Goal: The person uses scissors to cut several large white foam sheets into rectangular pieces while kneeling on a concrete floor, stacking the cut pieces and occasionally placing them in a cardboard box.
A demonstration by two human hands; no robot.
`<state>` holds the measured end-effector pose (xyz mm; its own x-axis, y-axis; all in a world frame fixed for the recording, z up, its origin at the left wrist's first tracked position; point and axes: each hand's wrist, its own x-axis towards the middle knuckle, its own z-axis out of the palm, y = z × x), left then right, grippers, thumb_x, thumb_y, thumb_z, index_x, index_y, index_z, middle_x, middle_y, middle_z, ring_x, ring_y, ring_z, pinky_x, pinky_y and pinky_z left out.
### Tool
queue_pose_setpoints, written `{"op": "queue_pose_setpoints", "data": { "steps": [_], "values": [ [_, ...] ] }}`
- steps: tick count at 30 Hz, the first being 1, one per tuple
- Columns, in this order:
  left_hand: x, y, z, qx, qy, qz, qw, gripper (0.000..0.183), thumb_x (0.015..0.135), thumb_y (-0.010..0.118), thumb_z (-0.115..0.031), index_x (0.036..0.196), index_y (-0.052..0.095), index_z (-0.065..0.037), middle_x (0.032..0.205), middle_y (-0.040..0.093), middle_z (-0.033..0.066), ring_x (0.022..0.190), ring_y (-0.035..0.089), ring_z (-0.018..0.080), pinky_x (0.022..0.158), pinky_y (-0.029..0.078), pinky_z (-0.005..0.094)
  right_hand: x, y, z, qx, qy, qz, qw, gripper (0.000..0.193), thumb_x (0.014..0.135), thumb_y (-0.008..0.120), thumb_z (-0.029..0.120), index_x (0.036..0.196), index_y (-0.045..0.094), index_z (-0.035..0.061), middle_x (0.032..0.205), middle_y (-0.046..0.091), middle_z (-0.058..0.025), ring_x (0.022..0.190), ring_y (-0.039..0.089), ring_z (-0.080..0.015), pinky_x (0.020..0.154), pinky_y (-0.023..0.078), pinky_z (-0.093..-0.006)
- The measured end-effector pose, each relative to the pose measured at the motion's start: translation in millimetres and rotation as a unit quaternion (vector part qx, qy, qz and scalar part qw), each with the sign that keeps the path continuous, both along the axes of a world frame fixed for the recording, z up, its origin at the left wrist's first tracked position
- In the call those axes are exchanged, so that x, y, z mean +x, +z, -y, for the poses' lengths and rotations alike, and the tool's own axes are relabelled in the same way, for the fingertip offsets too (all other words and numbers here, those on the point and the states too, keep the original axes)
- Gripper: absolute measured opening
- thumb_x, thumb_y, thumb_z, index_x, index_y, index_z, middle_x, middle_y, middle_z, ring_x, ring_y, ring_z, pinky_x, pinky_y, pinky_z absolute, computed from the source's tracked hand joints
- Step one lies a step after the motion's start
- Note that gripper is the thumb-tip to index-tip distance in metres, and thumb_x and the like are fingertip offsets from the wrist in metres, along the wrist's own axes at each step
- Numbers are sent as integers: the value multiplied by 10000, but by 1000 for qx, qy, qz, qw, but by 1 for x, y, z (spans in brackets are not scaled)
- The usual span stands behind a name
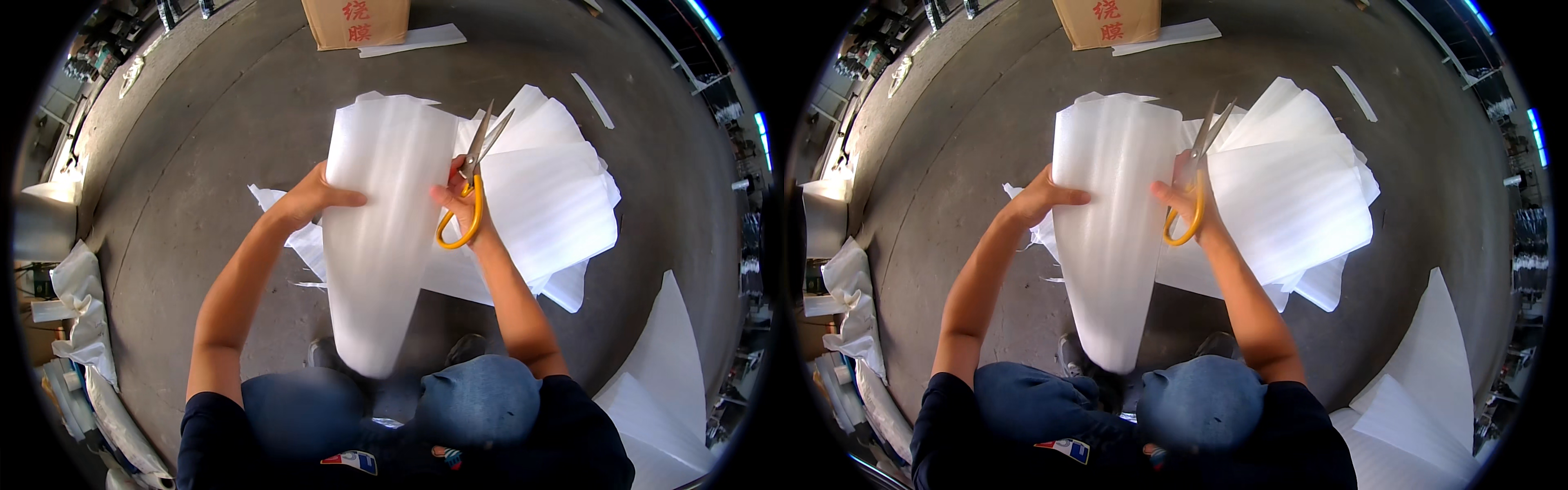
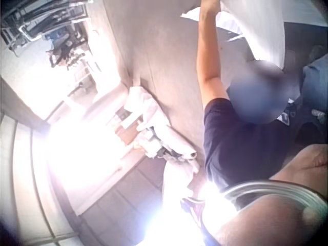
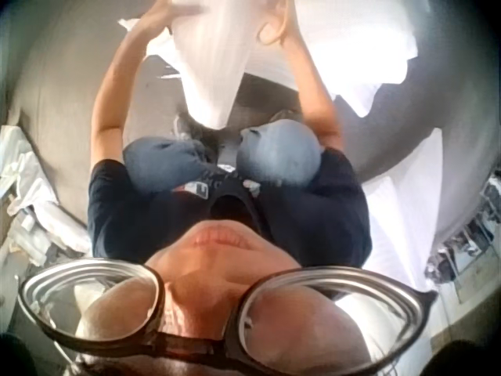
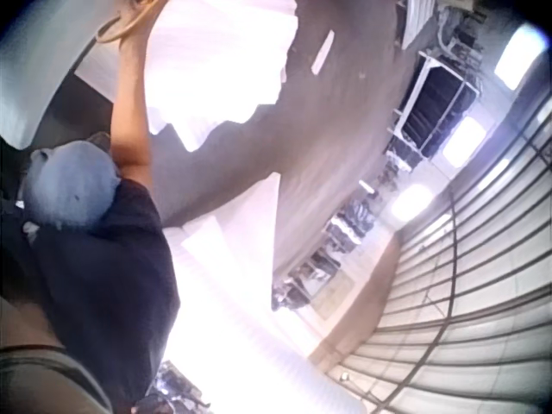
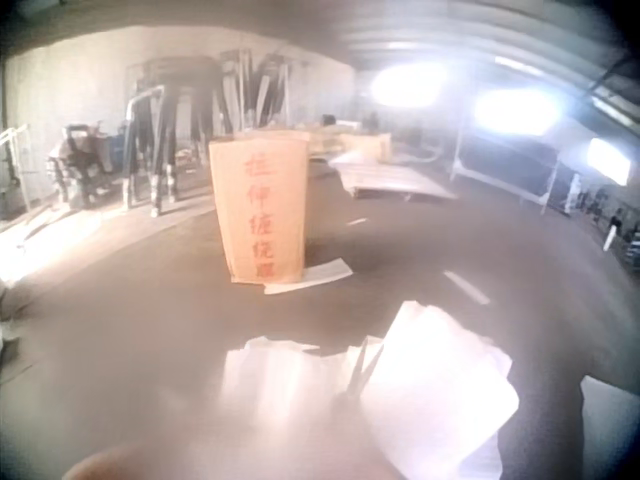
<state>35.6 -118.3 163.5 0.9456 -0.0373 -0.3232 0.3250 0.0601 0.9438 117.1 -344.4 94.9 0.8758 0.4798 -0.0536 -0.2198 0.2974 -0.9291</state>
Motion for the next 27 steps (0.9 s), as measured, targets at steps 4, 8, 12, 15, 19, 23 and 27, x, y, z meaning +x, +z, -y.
{"op": "queue_pose_setpoints", "data": {
  "steps": [4, 8, 12, 15, 19, 23, 27],
  "values": [
    [-3, 1, 0, 6, -30, -30, 999, 400, 607, 674, -81, 994, 597, -15, 897, 619, 69, 840, 581, 158, 805, 445, 293, 7, 22, 1, 38, 9, -20, 999, 578, 663, 726, 97, 1124, 378, 111, 1086, 468, -26, 1044, 442, -158, 919, 333, -305],
    [4, -9, -12, 20, 10, -5, 1000, 415, 567, 623, -55, 978, 595, -3, 847, 610, 65, 761, 570, 163, 755, 453, 296, 5, 32, -9, 32, 8, -30, 999, 565, 657, 709, 97, 1094, 350, 96, 1027, 481, -51, 955, 472, -161, 851, 379, -308],
    [21, 3, -33, 25, -8, -60, 998, 482, 563, 612, -68, 1034, 552, 15, 916, 577, 84, 851, 538, 187, 798, 422, 299, 8, 36, -13, 55, 31, -76, 995, 497, 689, 675, 56, 1066, 353, 95, 940, 534, -68, 893, 515, -172, 777, 416, -274],
    [32, -5, -40, 110, -35, -93, 989, 509, 565, 611, -85, 1060, 537, 13, 980, 544, 108, 949, 494, 211, 861, 379, 311, 5, 31, -11, -16, 64, -50, 997, 503, 684, 687, 78, 1072, 366, 83, 936, 539, -71, 889, 520, -178, 780, 419, -282],
    [32, -12, -30, 224, -36, -118, 967, 654, 535, 623, -96, 1164, 466, -12, 1041, 520, 146, 1012, 470, 257, 899, 351, 322, -4, 12, -15, -73, 64, -19, 995, 483, 677, 684, 95, 1083, 428, 35, 931, 547, -77, 861, 532, -184, 794, 420, -304],
    [26, -49, -26, 538, 72, 123, 831, 452, 649, 613, -73, 1082, 486, -41, 966, 539, 129, 942, 505, 220, 817, 397, 327, -15, 5, -36, -81, -16, -127, 988, 291, 656, 582, -27, 940, 527, -6, 859, 536, -72, 786, 530, -180, 729, 421, -285],
    [-29, -85, 21, 288, 109, 14, 951, 268, 829, 551, -292, 802, 531, -27, 646, 512, 39, 554, 481, 152, 517, 408, 276, -4, -55, -45, -81, -128, -179, 972, 424, 656, 583, -6, 1047, 423, 20, 910, 480, -72, 821, 492, -190, 722, 405, -303]
  ]
}}
